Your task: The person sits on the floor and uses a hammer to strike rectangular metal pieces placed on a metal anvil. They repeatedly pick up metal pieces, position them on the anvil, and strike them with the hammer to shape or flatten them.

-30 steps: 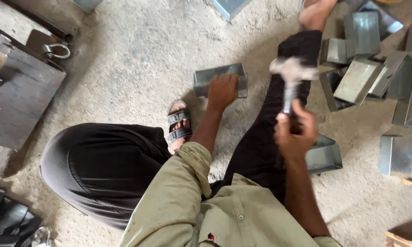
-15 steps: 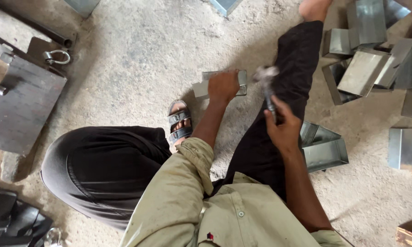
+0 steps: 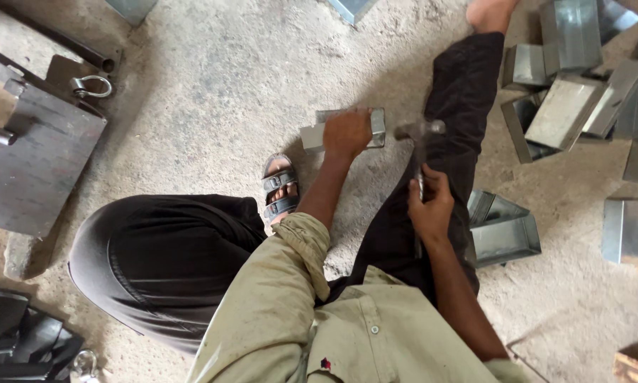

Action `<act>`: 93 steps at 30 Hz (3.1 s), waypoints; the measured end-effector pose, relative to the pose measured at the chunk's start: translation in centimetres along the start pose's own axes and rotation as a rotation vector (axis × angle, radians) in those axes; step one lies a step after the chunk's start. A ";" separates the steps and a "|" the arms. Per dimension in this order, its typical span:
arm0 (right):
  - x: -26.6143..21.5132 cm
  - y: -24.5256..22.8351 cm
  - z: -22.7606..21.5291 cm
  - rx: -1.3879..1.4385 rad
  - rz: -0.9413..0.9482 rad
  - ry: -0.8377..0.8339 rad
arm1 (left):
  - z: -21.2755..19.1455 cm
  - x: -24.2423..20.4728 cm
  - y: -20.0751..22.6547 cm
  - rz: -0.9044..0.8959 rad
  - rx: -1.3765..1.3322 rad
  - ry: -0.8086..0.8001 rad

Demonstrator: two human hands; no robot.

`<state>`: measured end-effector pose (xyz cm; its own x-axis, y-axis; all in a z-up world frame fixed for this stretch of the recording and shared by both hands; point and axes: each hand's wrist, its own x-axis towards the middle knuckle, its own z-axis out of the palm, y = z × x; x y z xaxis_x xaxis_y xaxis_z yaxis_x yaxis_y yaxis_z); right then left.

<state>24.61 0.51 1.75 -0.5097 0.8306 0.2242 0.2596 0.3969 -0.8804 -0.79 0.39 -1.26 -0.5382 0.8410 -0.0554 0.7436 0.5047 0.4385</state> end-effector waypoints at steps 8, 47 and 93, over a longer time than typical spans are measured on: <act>-0.5 -0.9 -1.3 0.094 0.336 -0.002 | 2.1 -0.8 -0.5 -0.222 -0.025 0.331; 5.4 -11.8 -2.6 -0.077 -0.207 0.035 | -0.5 0.8 -0.9 0.121 0.169 0.267; 3.3 9.9 2.5 0.337 0.641 0.004 | 2.1 0.2 -0.8 0.152 0.334 0.293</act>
<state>23.40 6.20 -7.26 -0.3389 0.8615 -0.3780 0.2389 -0.3098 -0.9203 -0.63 0.53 -3.50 -0.4673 0.8437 0.2640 0.8836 0.4561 0.1063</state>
